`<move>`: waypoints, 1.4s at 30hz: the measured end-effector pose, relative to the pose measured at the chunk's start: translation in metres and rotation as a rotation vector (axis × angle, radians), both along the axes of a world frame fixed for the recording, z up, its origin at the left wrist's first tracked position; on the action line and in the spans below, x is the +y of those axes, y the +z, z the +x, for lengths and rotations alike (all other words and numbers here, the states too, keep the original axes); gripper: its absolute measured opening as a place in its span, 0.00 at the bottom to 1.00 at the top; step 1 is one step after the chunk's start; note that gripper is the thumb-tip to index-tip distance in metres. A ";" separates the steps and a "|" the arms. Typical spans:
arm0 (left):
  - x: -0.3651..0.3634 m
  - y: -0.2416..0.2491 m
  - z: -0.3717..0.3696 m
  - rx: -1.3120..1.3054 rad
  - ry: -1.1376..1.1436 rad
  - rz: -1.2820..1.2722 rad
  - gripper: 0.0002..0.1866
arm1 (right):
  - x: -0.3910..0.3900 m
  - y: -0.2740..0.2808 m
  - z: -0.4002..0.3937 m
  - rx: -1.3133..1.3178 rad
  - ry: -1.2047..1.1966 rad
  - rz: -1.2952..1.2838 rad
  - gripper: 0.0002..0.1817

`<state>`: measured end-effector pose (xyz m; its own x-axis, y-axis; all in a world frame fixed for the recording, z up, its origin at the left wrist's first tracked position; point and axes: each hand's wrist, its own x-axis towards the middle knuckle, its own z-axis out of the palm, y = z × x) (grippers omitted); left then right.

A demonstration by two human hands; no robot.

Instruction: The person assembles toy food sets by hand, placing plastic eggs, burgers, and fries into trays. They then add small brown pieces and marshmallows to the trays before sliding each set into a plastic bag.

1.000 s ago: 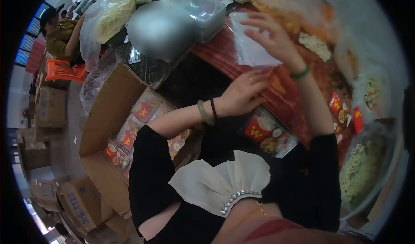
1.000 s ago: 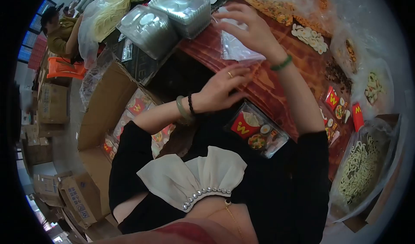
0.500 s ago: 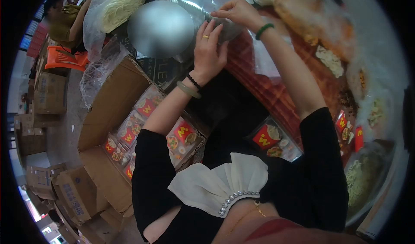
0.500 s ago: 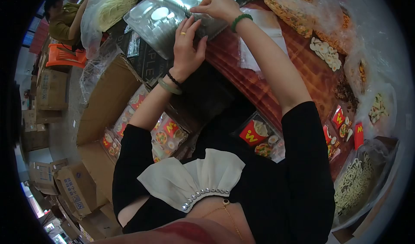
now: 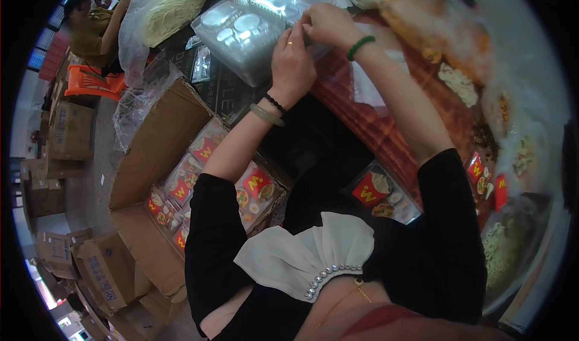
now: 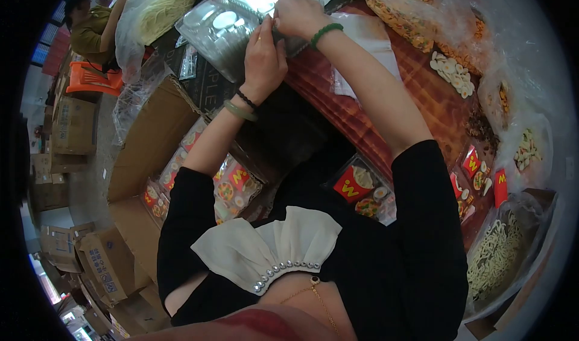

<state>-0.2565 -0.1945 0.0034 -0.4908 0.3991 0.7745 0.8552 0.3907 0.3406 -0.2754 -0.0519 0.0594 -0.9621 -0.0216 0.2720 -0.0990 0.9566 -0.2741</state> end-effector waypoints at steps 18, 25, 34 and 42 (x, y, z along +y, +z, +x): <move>0.034 0.102 0.017 -0.834 -0.749 0.425 0.35 | 0.090 0.155 0.233 0.090 -0.029 -0.076 0.21; 0.134 0.048 0.175 -1.534 -1.210 0.030 0.12 | 0.100 0.112 0.413 -0.262 -0.233 -0.051 0.32; 0.183 0.005 0.280 -1.711 -1.299 -0.170 0.21 | 0.126 0.023 0.526 -0.424 -0.521 0.234 0.48; 0.148 -0.038 0.169 -0.499 -0.815 -0.357 0.25 | 0.163 -0.052 0.566 -0.306 -0.460 0.216 0.59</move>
<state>-0.0879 -0.0460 -0.0341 -0.2012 0.9237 0.3261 0.6985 -0.0981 0.7089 0.2910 0.1113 0.0076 -0.9198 0.3920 0.0166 0.3917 0.9199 -0.0194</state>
